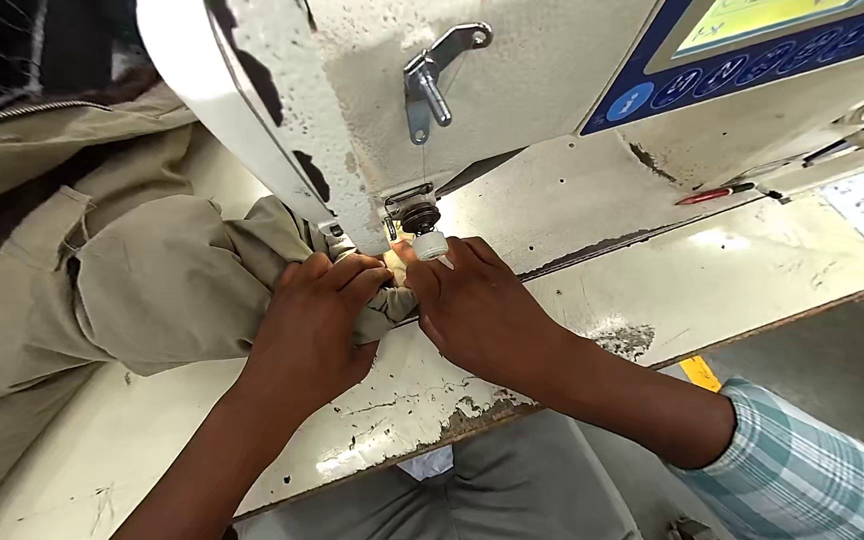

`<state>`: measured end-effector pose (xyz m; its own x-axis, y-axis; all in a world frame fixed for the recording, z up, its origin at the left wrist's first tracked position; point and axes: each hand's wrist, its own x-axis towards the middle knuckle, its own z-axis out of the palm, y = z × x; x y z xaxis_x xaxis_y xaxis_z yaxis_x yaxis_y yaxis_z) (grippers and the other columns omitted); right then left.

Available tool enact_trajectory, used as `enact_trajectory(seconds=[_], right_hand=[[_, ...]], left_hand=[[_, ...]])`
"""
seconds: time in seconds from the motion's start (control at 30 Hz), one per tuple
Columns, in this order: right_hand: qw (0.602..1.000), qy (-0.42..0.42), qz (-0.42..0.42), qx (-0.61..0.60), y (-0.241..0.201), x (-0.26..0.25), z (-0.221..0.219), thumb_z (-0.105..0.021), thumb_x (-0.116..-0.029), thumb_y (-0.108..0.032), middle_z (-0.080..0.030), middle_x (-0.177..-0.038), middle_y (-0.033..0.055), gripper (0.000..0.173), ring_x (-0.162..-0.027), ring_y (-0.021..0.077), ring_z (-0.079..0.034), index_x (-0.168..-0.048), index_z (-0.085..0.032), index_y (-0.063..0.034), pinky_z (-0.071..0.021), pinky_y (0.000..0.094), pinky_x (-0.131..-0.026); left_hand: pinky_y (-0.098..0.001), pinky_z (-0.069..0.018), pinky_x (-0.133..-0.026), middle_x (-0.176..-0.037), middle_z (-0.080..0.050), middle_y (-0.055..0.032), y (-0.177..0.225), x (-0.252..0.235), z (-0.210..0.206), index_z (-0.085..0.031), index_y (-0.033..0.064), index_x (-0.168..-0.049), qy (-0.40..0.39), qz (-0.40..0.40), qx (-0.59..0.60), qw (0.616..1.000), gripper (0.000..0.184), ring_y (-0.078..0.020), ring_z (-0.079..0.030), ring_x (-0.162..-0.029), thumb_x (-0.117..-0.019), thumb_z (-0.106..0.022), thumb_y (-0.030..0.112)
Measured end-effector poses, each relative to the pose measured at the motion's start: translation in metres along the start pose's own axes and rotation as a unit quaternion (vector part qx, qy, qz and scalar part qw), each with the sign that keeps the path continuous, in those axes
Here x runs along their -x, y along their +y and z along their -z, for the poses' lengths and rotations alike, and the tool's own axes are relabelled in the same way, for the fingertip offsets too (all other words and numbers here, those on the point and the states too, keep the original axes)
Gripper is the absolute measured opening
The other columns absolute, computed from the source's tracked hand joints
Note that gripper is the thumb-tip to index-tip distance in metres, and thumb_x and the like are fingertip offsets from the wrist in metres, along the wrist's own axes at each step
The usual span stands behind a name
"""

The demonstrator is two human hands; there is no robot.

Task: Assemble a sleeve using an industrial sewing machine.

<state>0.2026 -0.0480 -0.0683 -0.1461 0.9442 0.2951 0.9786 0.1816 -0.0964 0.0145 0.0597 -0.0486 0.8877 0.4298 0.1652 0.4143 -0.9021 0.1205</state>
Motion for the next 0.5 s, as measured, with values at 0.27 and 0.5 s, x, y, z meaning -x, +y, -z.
enact_trajectory(seconds=[0.27, 0.5], right_hand=[[1.0, 0.014, 0.002, -0.011, 0.006, -0.011, -0.001, -0.057, -0.0949, -0.018, -0.071, -0.121, 0.009, 0.031, -0.103, 0.0302, -0.064, -0.121, -0.068, -0.0043, -0.0475, 0.0436, -0.088], [1.0, 0.016, 0.008, -0.016, 0.012, -0.015, -0.004, -0.057, -0.0932, -0.019, -0.072, -0.114, 0.0073, 0.03, -0.103, 0.0288, -0.063, -0.118, -0.068, -0.0062, -0.0459, 0.0418, -0.087]], left_hand=[[-0.0502, -0.0482, -0.082, -0.118, -0.07, -0.0025, -0.011, -0.008, -0.004, -0.074, 0.0172, -0.118, 0.009, 0.01, 0.012, 1.0, 0.05, -0.0268, -0.063, -0.099, -0.0695, -0.075, 0.029], [-0.0496, -0.0488, -0.078, -0.114, -0.071, -0.0037, -0.013, -0.013, -0.006, -0.074, 0.0147, -0.11, 0.025, 0.014, 0.002, 1.0, 0.045, -0.0279, -0.063, -0.097, -0.0674, -0.076, 0.03]])
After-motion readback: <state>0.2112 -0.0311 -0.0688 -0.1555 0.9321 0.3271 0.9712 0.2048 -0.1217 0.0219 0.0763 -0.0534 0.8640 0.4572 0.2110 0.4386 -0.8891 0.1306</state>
